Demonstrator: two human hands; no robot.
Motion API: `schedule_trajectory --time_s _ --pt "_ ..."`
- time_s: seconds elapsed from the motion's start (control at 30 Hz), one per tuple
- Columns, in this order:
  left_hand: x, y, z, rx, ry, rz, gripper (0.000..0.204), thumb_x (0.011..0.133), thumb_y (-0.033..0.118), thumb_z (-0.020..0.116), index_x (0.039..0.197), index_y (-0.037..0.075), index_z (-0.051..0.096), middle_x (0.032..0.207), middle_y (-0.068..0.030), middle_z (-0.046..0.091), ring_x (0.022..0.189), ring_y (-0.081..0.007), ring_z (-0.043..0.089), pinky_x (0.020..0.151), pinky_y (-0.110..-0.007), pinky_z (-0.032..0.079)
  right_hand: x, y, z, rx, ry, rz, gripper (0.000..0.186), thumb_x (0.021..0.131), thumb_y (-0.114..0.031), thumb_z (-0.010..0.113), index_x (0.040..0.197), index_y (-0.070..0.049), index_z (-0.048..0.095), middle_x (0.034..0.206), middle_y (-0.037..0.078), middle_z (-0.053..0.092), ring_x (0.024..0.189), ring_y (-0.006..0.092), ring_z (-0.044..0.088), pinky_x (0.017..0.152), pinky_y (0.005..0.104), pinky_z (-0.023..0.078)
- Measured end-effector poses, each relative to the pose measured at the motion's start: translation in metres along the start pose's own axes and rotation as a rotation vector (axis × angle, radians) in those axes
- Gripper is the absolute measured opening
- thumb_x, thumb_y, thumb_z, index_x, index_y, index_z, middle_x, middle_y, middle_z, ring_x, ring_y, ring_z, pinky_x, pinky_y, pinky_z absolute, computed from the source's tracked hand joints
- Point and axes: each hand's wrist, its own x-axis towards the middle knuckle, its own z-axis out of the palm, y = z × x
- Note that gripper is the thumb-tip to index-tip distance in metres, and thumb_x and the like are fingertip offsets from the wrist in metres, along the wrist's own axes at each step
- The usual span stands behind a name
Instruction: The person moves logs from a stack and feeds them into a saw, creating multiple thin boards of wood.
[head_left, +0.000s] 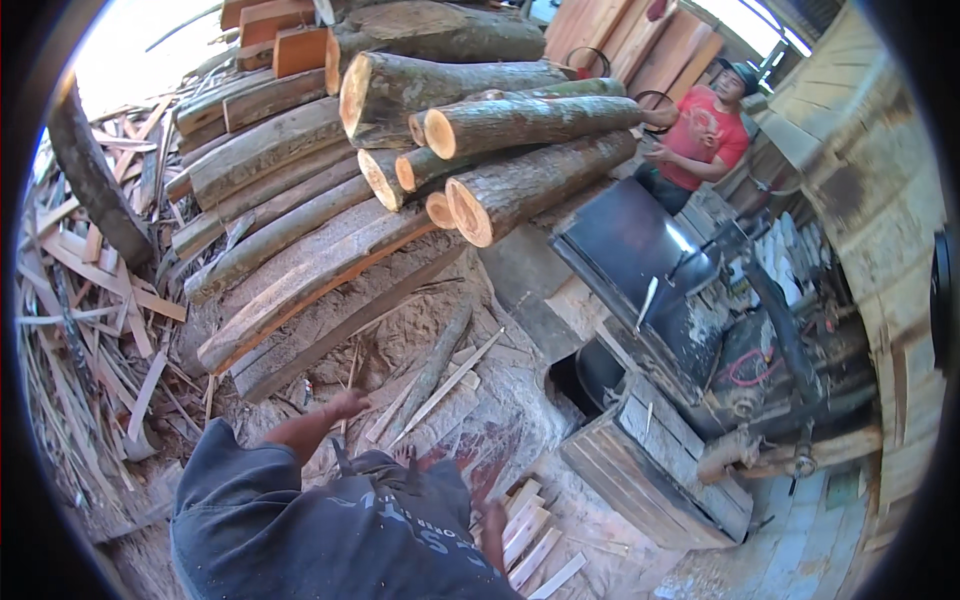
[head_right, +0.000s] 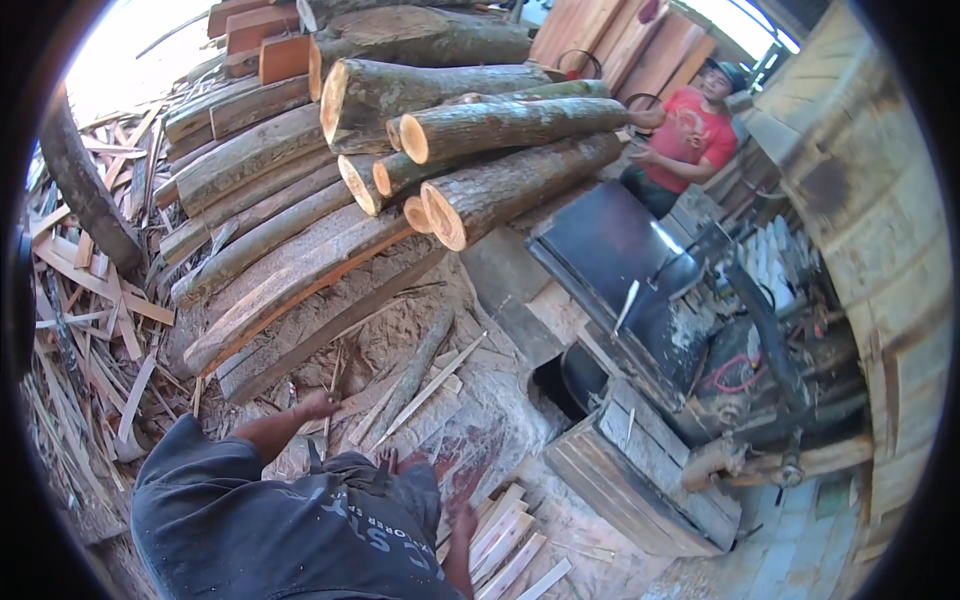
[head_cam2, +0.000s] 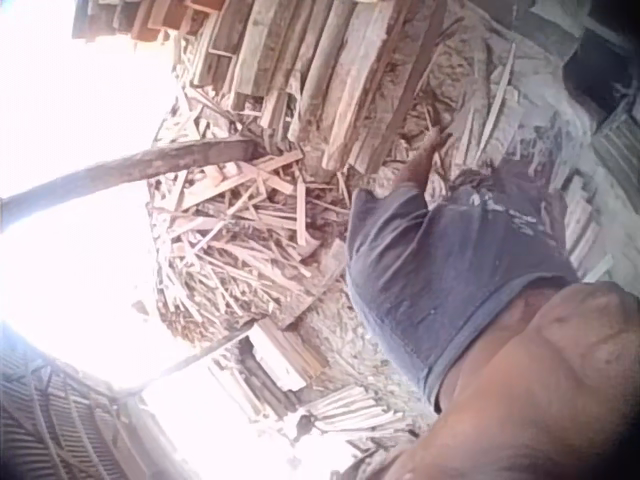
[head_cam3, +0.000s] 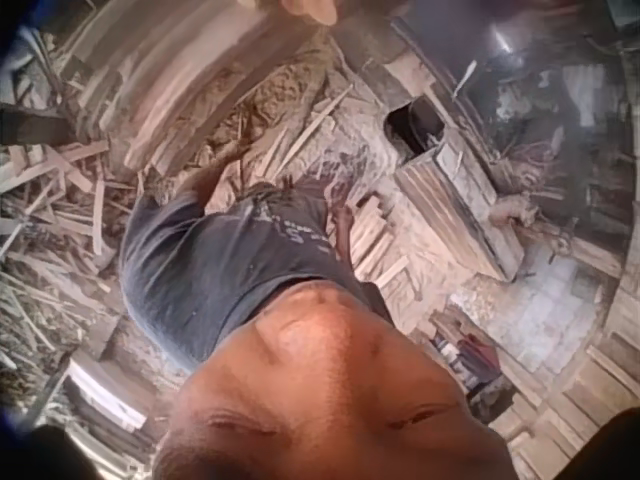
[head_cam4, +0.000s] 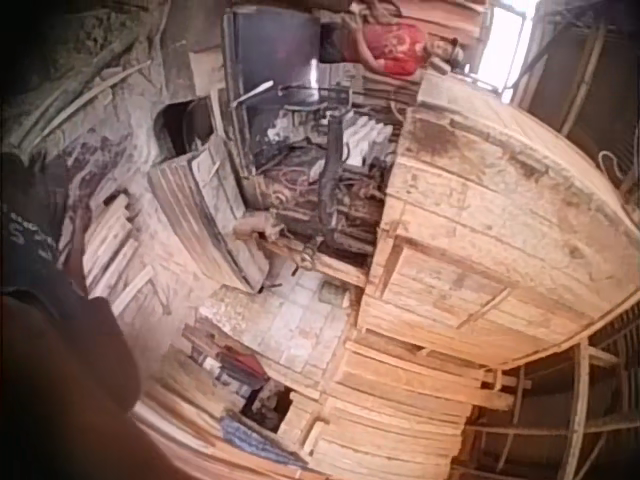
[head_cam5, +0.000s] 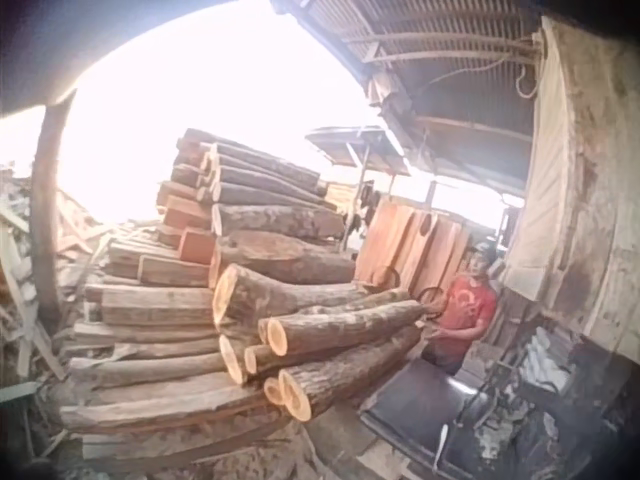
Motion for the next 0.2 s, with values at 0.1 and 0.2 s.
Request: schedule_trajectory --time_s 0.1,0.2 --pt "0.063 -0.036 -0.078 -0.448 0.222 -0.049 0.058 0.081 0.047 0.065 0.124 0.009 0.058 0.109 -0.0164 0.066 0.097 -0.0329 0.064 0.090 -0.043 0.049 0.029 -0.197 0.090 -0.060 -0.145 -0.244 0.034 0.095 -0.035 0.051 0.114 -0.008 0.054 0.095 0.009 0.066 0.072 0.0169 0.065 0.056 0.0282 0.052" --pt "0.114 0.035 -0.163 -0.816 0.286 -0.023 0.058 0.085 0.049 0.061 0.129 0.013 0.055 0.122 -0.0157 0.060 0.106 -0.0351 0.061 0.094 -0.041 0.046 0.118 -0.301 0.144 -0.360 -0.218 -0.489 0.041 0.095 -0.033 0.051 0.131 -0.013 0.049 0.100 0.007 0.067 0.074 0.0194 0.065 0.059 0.0299 0.052"
